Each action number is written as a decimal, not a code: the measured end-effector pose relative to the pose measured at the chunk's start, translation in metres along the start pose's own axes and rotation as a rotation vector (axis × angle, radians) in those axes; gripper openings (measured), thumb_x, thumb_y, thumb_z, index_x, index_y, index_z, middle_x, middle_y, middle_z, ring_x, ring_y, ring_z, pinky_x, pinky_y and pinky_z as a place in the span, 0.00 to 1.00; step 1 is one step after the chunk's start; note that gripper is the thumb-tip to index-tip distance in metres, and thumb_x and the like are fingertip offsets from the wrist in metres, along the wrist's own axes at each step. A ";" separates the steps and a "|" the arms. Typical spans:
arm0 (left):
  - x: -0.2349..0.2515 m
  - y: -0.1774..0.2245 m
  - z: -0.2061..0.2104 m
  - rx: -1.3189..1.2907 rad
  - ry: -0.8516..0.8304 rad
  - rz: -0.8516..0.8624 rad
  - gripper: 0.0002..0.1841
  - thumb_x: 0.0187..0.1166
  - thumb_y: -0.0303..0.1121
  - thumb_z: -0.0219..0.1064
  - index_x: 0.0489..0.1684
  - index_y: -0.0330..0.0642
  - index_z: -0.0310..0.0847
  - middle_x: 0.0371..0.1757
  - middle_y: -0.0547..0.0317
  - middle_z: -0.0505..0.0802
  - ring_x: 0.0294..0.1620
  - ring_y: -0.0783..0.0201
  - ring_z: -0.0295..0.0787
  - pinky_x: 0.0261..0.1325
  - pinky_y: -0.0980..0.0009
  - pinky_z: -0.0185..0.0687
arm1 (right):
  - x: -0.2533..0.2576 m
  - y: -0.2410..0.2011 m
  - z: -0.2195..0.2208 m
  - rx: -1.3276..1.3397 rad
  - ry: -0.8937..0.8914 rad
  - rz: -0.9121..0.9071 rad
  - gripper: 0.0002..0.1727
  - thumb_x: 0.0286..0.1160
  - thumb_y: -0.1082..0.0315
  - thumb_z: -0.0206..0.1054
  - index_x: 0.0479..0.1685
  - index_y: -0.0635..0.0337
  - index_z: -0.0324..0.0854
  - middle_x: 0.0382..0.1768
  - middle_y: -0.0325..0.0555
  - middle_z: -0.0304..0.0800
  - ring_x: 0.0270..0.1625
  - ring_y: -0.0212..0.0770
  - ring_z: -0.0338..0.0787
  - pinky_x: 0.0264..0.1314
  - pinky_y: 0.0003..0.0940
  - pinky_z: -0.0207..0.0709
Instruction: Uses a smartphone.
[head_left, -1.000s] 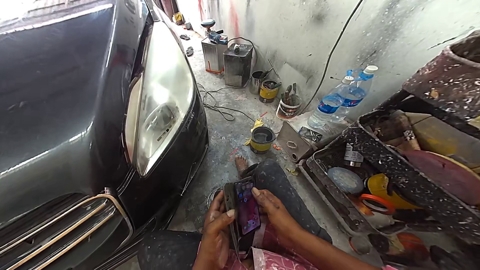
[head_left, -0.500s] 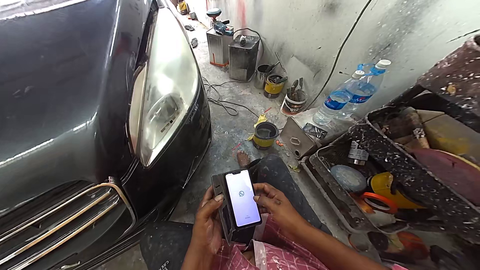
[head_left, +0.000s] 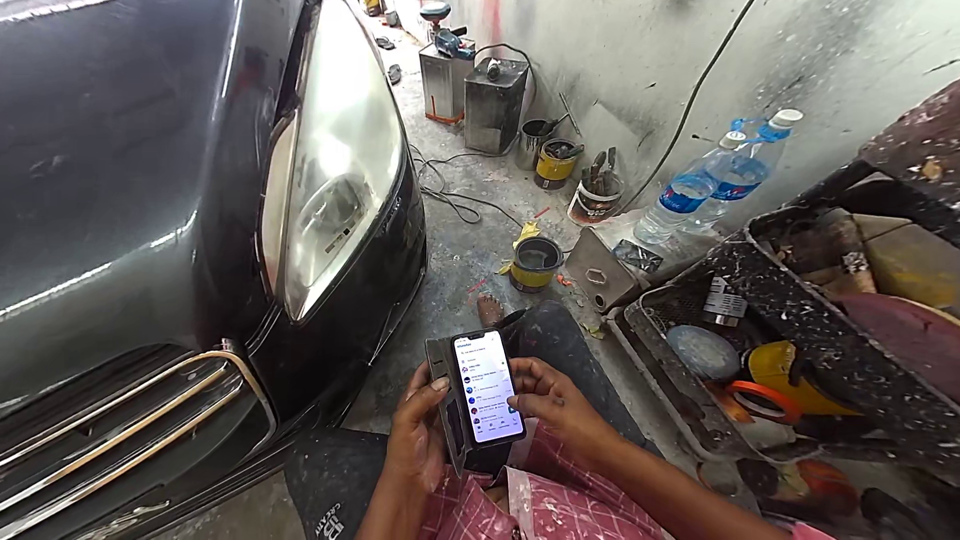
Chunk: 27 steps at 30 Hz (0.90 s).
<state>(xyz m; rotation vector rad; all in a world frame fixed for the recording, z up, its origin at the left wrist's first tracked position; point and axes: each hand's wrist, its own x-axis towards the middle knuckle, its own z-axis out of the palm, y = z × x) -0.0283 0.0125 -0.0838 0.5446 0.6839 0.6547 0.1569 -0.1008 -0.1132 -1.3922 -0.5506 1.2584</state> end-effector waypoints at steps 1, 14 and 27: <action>0.000 0.000 0.000 0.003 0.003 -0.001 0.30 0.70 0.32 0.64 0.77 0.40 0.72 0.55 0.38 0.92 0.53 0.53 0.94 0.58 0.56 0.91 | 0.000 0.000 0.000 -0.002 0.003 0.006 0.23 0.71 0.74 0.67 0.68 0.62 0.76 0.46 0.53 0.92 0.46 0.45 0.94 0.53 0.39 0.89; 0.000 -0.007 0.000 -0.019 -0.017 -0.024 0.34 0.68 0.31 0.67 0.80 0.39 0.68 0.57 0.37 0.90 0.55 0.52 0.93 0.59 0.56 0.90 | 0.007 0.007 0.004 -0.019 0.167 0.023 0.14 0.89 0.62 0.54 0.54 0.63 0.80 0.38 0.54 0.92 0.35 0.45 0.93 0.38 0.38 0.89; -0.003 -0.009 0.001 -0.046 -0.084 -0.025 0.34 0.67 0.30 0.70 0.79 0.38 0.69 0.57 0.36 0.91 0.55 0.52 0.94 0.60 0.55 0.90 | 0.012 0.013 0.005 -0.153 0.234 -0.050 0.14 0.85 0.56 0.63 0.42 0.60 0.82 0.30 0.48 0.91 0.31 0.42 0.92 0.35 0.36 0.88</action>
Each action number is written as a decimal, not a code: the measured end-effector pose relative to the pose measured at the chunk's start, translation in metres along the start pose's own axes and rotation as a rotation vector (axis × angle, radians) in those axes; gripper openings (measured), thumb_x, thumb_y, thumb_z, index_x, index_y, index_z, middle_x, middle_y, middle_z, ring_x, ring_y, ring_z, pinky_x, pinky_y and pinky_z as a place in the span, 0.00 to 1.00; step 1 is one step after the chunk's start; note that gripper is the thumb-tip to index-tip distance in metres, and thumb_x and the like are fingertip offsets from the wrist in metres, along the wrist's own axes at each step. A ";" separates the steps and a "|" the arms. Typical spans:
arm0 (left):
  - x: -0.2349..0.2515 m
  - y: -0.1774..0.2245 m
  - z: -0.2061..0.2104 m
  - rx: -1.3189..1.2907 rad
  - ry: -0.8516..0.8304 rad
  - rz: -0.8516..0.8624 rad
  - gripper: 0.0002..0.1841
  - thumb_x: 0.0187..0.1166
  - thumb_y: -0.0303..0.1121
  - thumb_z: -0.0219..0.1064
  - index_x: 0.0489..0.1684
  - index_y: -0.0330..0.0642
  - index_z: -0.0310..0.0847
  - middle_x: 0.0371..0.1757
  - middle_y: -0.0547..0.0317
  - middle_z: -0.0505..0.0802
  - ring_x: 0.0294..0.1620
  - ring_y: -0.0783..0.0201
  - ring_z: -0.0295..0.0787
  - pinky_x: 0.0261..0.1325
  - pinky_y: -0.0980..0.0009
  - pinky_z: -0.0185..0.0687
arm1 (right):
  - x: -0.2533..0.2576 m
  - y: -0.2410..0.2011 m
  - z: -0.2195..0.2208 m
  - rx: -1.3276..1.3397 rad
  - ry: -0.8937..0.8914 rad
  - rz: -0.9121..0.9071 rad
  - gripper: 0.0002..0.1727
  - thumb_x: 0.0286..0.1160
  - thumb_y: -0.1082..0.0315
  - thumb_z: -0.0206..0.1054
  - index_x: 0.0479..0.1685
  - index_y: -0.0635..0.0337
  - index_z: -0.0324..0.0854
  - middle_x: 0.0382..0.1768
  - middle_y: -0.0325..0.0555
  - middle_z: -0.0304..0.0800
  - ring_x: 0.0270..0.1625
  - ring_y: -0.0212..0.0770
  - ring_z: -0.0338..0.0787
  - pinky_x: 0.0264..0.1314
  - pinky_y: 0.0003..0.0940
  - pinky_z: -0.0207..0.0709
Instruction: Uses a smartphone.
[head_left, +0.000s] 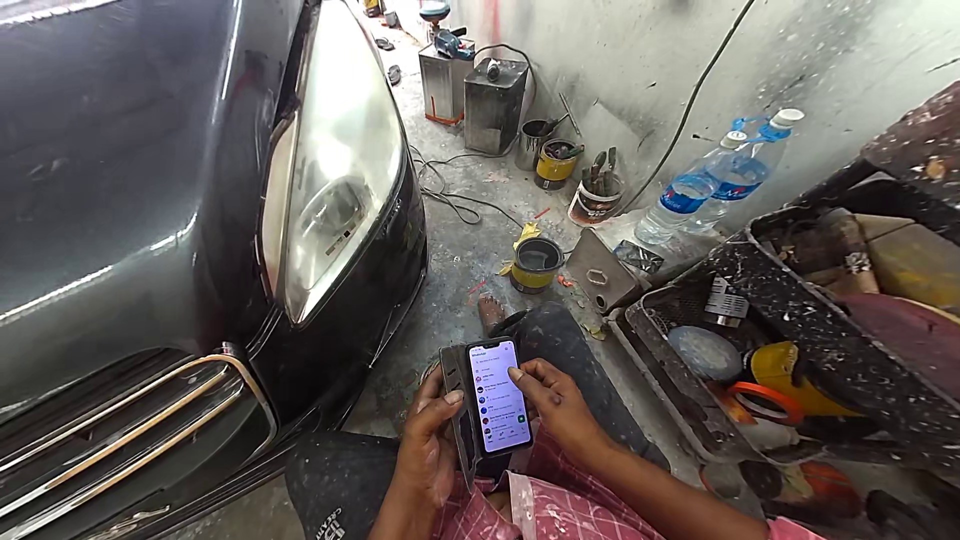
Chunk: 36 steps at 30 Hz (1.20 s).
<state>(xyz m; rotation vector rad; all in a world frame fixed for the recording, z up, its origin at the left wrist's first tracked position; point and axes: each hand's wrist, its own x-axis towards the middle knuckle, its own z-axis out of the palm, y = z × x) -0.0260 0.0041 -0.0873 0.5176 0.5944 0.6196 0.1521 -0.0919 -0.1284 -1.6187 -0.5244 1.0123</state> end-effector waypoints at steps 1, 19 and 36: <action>0.000 0.000 0.000 0.000 0.004 0.003 0.34 0.67 0.30 0.70 0.79 0.38 0.69 0.57 0.36 0.91 0.55 0.52 0.94 0.60 0.55 0.90 | 0.000 0.000 0.000 -0.004 0.004 -0.005 0.14 0.85 0.57 0.63 0.42 0.60 0.82 0.29 0.48 0.91 0.31 0.41 0.92 0.34 0.36 0.87; 0.002 0.004 -0.007 -0.017 0.108 -0.010 0.27 0.71 0.31 0.62 0.74 0.37 0.71 0.51 0.37 0.92 0.50 0.51 0.95 0.55 0.55 0.92 | -0.010 -0.007 -0.001 0.150 -0.102 0.045 0.17 0.91 0.63 0.49 0.57 0.63 0.81 0.38 0.53 0.93 0.36 0.44 0.94 0.40 0.37 0.90; 0.004 0.011 -0.006 0.020 0.127 0.011 0.24 0.74 0.34 0.62 0.72 0.43 0.77 0.48 0.43 0.93 0.46 0.56 0.95 0.50 0.59 0.93 | -0.007 -0.005 -0.011 0.106 -0.294 0.007 0.28 0.69 0.73 0.68 0.73 0.57 0.76 0.45 0.50 0.93 0.43 0.43 0.93 0.48 0.37 0.88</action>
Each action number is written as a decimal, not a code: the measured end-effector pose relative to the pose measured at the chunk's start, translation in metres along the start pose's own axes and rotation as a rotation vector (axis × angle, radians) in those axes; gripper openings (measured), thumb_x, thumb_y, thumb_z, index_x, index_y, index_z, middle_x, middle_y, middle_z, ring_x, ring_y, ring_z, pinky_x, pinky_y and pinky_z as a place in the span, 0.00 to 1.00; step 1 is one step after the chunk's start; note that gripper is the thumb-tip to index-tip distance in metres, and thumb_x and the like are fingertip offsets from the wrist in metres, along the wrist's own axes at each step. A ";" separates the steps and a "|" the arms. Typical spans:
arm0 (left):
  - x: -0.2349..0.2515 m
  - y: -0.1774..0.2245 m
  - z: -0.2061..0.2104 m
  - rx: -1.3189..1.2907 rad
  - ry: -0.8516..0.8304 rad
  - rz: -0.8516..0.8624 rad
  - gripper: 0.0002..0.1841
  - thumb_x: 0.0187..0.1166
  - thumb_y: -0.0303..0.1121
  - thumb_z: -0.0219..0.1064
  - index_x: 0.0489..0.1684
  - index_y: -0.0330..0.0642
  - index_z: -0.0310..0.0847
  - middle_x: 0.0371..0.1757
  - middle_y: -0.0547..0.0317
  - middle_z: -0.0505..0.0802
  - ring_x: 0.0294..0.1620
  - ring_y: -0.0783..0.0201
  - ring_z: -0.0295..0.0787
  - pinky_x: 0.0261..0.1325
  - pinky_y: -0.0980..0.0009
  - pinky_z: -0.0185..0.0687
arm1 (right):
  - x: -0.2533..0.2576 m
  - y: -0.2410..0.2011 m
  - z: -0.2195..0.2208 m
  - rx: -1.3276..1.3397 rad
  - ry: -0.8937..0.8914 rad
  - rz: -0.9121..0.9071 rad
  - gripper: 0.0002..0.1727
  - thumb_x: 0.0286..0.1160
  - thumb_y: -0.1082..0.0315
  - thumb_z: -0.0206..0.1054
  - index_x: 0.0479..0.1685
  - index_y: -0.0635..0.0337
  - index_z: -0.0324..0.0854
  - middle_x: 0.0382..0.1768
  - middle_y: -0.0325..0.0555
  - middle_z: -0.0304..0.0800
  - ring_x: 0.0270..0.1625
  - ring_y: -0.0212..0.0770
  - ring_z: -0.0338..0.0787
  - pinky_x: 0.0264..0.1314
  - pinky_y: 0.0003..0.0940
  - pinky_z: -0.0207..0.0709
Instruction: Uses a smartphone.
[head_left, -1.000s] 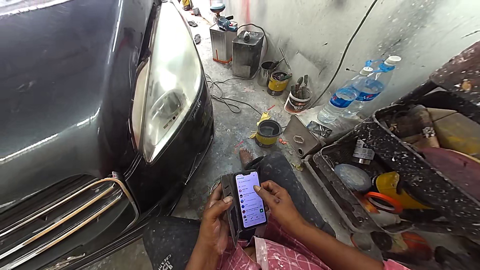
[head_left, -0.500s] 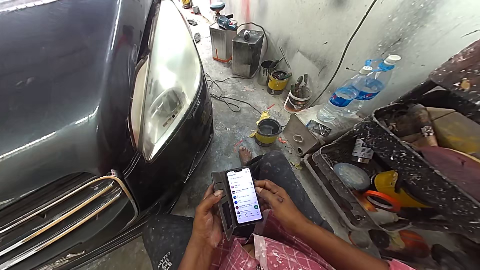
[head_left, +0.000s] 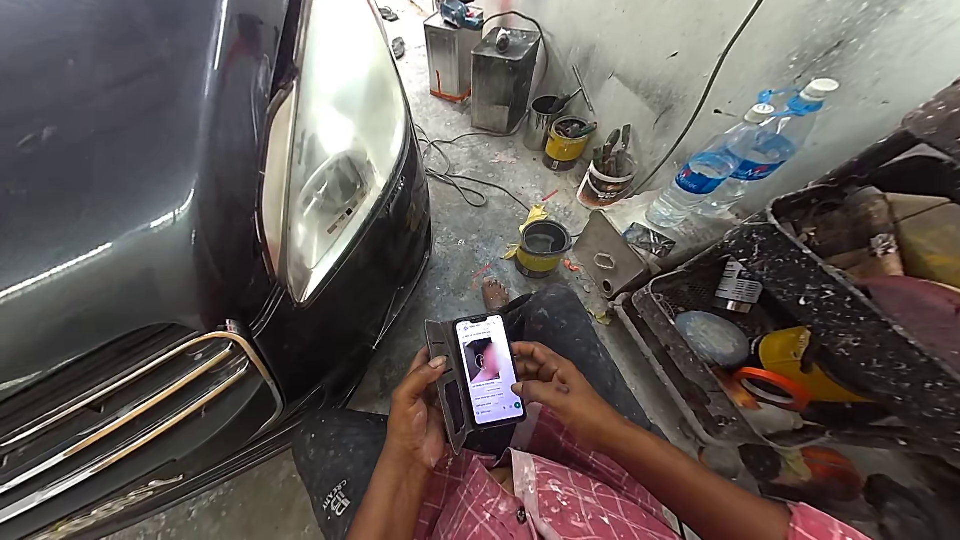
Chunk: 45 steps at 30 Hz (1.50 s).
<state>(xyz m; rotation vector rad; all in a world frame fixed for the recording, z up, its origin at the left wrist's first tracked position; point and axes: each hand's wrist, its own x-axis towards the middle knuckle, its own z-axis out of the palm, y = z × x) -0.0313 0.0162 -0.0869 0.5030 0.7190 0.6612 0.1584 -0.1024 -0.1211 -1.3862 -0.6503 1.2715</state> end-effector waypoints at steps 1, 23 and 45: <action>0.000 0.000 0.000 0.000 0.000 0.002 0.24 0.74 0.34 0.62 0.71 0.43 0.77 0.48 0.43 0.93 0.45 0.57 0.95 0.50 0.60 0.93 | 0.000 0.000 0.000 0.003 -0.003 -0.001 0.28 0.68 0.73 0.68 0.73 0.57 0.75 0.45 0.50 0.93 0.44 0.43 0.93 0.49 0.37 0.88; -0.001 0.000 0.000 -0.016 -0.011 0.001 0.23 0.75 0.34 0.62 0.71 0.44 0.77 0.48 0.44 0.94 0.46 0.57 0.95 0.49 0.59 0.93 | 0.000 0.003 -0.001 -0.035 -0.013 -0.015 0.31 0.65 0.73 0.68 0.74 0.55 0.75 0.47 0.50 0.93 0.44 0.44 0.93 0.50 0.38 0.89; 0.002 0.001 -0.001 -0.012 -0.010 -0.003 0.23 0.75 0.35 0.63 0.71 0.44 0.77 0.48 0.45 0.94 0.46 0.57 0.95 0.50 0.59 0.93 | 0.001 0.000 0.000 -0.045 -0.014 -0.009 0.31 0.64 0.75 0.67 0.75 0.54 0.75 0.46 0.50 0.92 0.44 0.44 0.93 0.50 0.38 0.88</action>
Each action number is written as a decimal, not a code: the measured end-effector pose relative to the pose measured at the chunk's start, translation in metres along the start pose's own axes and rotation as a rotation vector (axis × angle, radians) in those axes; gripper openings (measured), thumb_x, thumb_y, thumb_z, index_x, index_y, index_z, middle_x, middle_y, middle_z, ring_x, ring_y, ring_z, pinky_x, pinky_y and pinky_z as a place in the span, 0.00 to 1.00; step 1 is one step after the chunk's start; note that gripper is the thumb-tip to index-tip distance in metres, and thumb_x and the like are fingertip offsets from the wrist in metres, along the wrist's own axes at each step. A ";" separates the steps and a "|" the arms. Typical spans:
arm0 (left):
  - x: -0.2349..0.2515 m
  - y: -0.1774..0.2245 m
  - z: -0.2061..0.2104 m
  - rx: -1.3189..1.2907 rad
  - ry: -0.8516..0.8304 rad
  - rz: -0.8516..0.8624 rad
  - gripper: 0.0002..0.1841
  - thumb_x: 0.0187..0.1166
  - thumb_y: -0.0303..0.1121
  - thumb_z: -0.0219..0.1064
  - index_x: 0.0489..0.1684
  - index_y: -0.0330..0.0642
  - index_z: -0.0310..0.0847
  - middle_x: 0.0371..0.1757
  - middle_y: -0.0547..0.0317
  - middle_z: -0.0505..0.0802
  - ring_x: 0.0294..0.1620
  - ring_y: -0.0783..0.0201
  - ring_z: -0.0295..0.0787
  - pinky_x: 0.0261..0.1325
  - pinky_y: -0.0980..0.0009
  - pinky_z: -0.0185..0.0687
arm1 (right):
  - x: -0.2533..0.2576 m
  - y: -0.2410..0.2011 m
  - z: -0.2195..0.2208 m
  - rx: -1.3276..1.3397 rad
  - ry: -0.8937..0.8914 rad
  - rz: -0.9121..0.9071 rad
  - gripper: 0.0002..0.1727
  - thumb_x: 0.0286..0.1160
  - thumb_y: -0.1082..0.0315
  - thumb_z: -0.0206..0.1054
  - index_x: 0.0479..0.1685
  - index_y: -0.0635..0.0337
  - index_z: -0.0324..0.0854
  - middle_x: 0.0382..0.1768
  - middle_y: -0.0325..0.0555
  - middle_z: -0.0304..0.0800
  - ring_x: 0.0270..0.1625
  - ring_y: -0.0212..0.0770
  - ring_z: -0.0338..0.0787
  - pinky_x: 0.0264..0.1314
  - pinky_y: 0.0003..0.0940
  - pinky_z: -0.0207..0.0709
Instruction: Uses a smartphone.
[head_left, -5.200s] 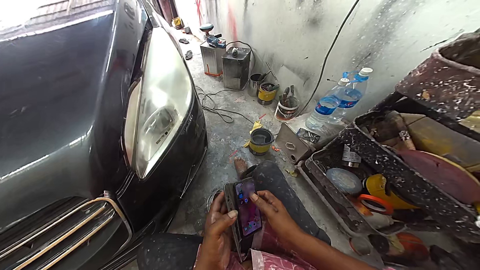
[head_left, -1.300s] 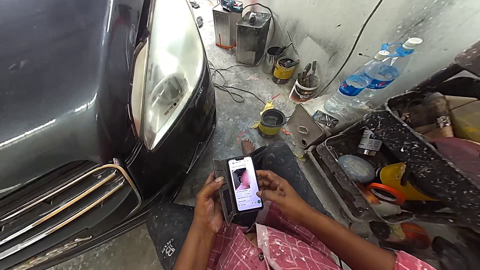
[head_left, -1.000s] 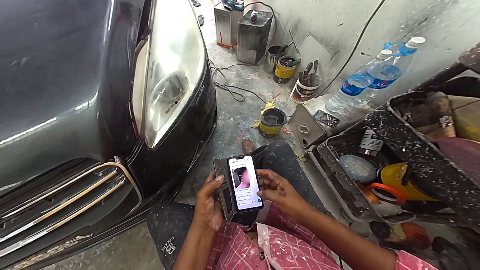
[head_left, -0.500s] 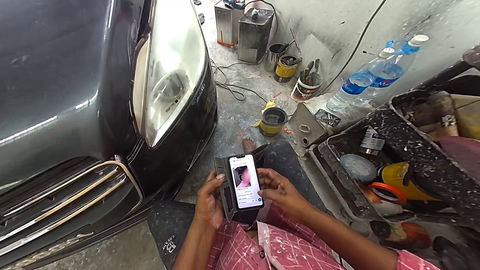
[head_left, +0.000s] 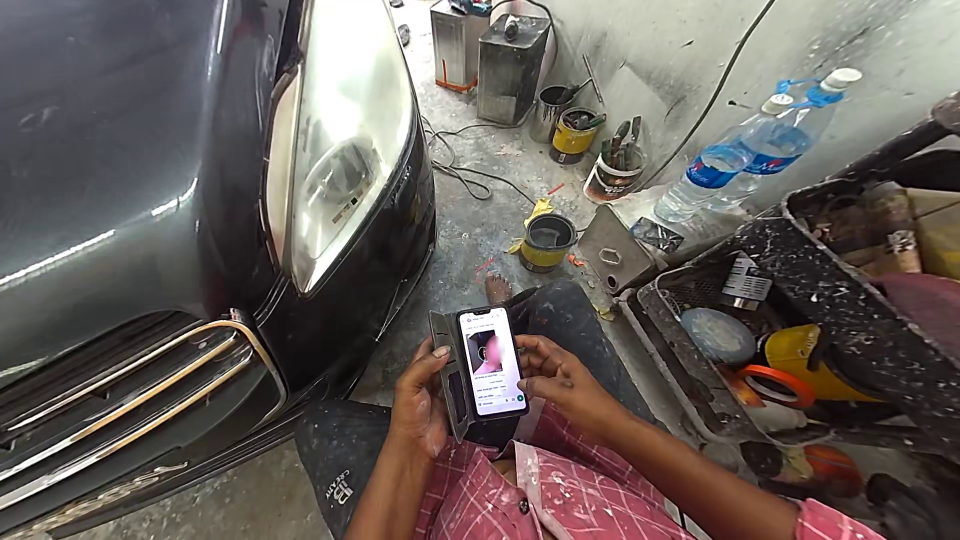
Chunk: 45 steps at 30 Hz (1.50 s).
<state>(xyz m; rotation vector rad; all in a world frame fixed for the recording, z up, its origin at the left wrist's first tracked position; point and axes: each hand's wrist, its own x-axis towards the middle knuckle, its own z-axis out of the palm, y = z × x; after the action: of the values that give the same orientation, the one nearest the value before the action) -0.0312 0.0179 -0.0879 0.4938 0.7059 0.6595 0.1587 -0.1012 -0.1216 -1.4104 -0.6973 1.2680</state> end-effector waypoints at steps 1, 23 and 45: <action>0.000 0.000 0.000 0.001 -0.003 0.001 0.23 0.75 0.35 0.63 0.71 0.45 0.77 0.48 0.45 0.94 0.46 0.57 0.95 0.51 0.59 0.93 | 0.000 0.000 0.000 -0.002 0.001 -0.002 0.31 0.64 0.75 0.67 0.74 0.54 0.75 0.46 0.50 0.92 0.44 0.44 0.93 0.49 0.38 0.88; -0.002 0.000 -0.003 -0.013 -0.015 -0.010 0.25 0.73 0.37 0.66 0.72 0.46 0.77 0.48 0.45 0.94 0.46 0.57 0.95 0.49 0.60 0.93 | -0.001 0.001 0.003 -0.011 0.016 0.011 0.32 0.62 0.75 0.67 0.74 0.54 0.75 0.46 0.49 0.92 0.44 0.44 0.92 0.49 0.39 0.88; -0.003 0.001 -0.002 -0.017 -0.026 -0.012 0.25 0.73 0.36 0.66 0.71 0.46 0.77 0.50 0.45 0.93 0.47 0.57 0.95 0.50 0.59 0.93 | -0.002 0.001 0.002 -0.008 0.014 0.010 0.32 0.61 0.74 0.67 0.74 0.54 0.75 0.45 0.48 0.92 0.44 0.43 0.92 0.48 0.37 0.87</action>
<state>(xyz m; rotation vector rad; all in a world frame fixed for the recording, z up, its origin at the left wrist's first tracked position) -0.0348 0.0165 -0.0870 0.4815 0.6783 0.6465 0.1557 -0.1025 -0.1216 -1.4292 -0.6874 1.2636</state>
